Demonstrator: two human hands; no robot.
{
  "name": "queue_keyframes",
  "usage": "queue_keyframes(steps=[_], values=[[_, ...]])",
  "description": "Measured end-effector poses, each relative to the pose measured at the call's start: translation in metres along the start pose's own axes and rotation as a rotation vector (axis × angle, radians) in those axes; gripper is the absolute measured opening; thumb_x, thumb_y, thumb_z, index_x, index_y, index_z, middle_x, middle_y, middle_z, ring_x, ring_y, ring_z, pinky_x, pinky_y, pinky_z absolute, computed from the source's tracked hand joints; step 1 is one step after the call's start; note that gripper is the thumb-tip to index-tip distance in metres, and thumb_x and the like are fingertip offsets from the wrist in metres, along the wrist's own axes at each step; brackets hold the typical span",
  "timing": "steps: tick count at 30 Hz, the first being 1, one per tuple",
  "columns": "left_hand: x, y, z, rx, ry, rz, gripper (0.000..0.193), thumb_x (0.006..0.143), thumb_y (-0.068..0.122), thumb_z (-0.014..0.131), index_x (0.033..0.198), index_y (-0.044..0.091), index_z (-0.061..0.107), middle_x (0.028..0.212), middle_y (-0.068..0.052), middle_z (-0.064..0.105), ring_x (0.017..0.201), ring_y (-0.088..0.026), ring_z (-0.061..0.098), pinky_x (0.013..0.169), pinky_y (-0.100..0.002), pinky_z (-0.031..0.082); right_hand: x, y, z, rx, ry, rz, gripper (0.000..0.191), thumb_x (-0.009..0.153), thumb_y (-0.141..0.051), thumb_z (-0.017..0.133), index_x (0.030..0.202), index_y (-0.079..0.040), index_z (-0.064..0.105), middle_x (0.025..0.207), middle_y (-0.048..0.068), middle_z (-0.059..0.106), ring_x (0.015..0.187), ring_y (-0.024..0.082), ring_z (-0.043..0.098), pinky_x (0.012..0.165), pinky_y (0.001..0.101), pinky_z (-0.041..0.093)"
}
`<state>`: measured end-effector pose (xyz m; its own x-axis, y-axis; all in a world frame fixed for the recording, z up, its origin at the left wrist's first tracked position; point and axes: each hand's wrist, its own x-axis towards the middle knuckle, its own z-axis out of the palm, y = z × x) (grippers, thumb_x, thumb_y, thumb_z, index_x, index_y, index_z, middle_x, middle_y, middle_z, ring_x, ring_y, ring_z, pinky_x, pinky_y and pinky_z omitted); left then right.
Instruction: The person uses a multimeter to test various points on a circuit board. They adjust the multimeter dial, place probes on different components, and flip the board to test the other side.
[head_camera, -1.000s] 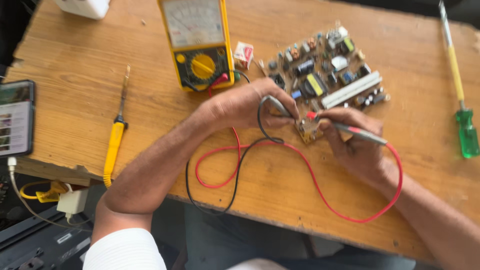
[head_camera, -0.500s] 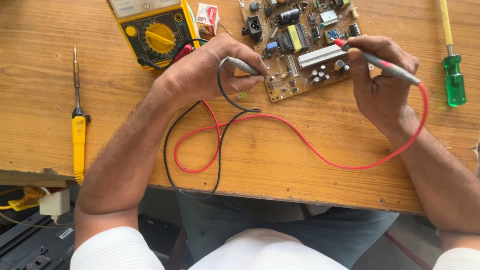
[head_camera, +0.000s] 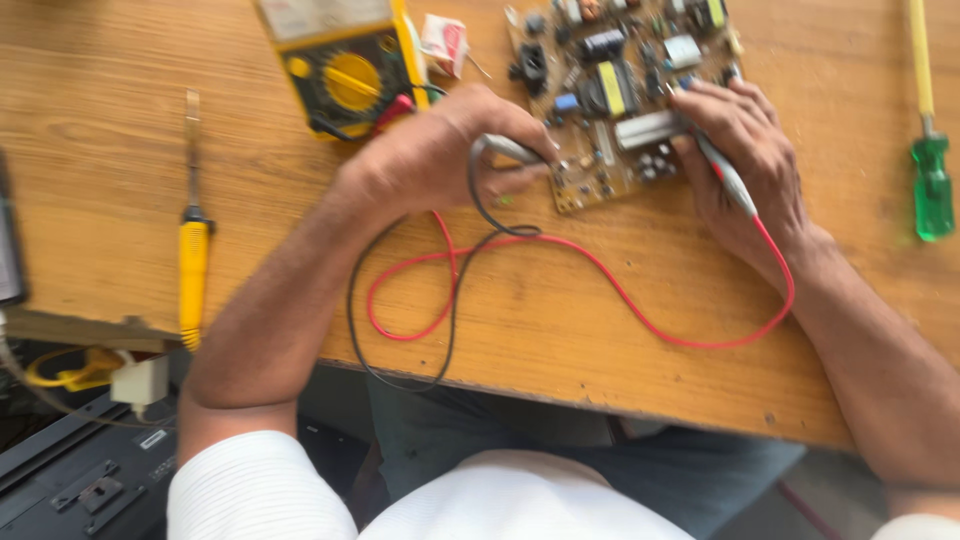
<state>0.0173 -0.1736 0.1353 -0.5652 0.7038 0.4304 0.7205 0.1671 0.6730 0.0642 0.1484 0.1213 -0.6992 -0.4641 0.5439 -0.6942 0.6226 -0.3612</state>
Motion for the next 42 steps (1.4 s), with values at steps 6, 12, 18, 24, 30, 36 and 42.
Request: queue_keyframes(steps=[6,12,18,24,30,36,42], values=[[0.016,0.015,-0.011,0.111,-0.153,-0.154,0.011,0.091,0.018,0.078,0.101,0.014,0.076,0.094,-0.003,0.080,0.094,-0.022,0.076,0.089,-0.037,0.057,0.002,0.006,0.004,-0.025,-0.018,0.061,0.033,0.107,-0.005,0.068,0.140,-0.003,0.063,0.127,0.018,0.070,0.125,0.034,0.064,0.111,0.0458,0.048],[0.022,0.024,-0.015,0.068,-0.166,-0.196,0.009,0.094,0.019,0.074,0.099,0.012,0.075,0.093,-0.004,0.080,0.093,-0.020,0.077,0.088,-0.036,0.059,-0.002,0.012,0.007,-0.104,0.000,0.015,0.033,0.107,-0.008,0.069,0.139,-0.005,0.065,0.126,0.016,0.071,0.123,0.031,0.065,0.105,0.0440,0.049],[0.024,0.026,-0.013,0.087,-0.157,-0.207,0.011,0.094,0.019,0.074,0.097,0.008,0.075,0.090,-0.006,0.079,0.087,-0.021,0.078,0.083,-0.035,0.060,-0.005,0.010,0.005,-0.126,-0.001,0.023,0.032,0.105,-0.009,0.071,0.136,-0.006,0.067,0.120,0.014,0.073,0.112,0.029,0.067,0.098,0.0428,0.050],[0.024,0.029,-0.012,0.056,-0.141,-0.243,0.014,0.096,0.020,0.073,0.100,0.007,0.076,0.088,-0.005,0.079,0.081,-0.017,0.077,0.077,-0.032,0.061,-0.003,0.005,0.002,-0.127,0.019,-0.009,0.029,0.103,-0.009,0.072,0.131,-0.006,0.069,0.109,0.013,0.073,0.103,0.029,0.068,0.093,0.0436,0.051],[0.033,0.034,-0.012,-0.070,-0.028,-0.340,0.021,0.097,0.025,0.074,0.110,0.009,0.076,0.094,-0.002,0.080,0.084,-0.012,0.076,0.075,-0.028,0.064,-0.002,-0.002,-0.003,-0.074,0.045,-0.023,0.028,0.100,-0.007,0.072,0.127,-0.006,0.069,0.099,0.011,0.074,0.095,0.027,0.068,0.086,0.0419,0.050],[0.042,0.032,0.001,-0.202,0.132,-0.290,0.019,0.102,0.020,0.071,0.114,0.005,0.075,0.095,-0.005,0.080,0.088,-0.008,0.075,0.077,-0.026,0.064,-0.003,-0.005,-0.006,-0.037,0.067,-0.022,0.027,0.099,-0.005,0.072,0.126,-0.005,0.070,0.089,0.010,0.072,0.082,0.023,0.066,0.081,0.0386,0.050],[0.050,0.017,0.022,-0.414,0.266,-0.280,0.018,0.104,0.015,0.067,0.117,0.003,0.072,0.099,-0.006,0.079,0.095,-0.010,0.077,0.084,-0.028,0.064,-0.003,-0.003,-0.007,0.012,0.060,-0.013,0.028,0.100,-0.005,0.072,0.128,-0.004,0.070,0.084,0.009,0.072,0.075,0.021,0.063,0.078,0.0379,0.049]])
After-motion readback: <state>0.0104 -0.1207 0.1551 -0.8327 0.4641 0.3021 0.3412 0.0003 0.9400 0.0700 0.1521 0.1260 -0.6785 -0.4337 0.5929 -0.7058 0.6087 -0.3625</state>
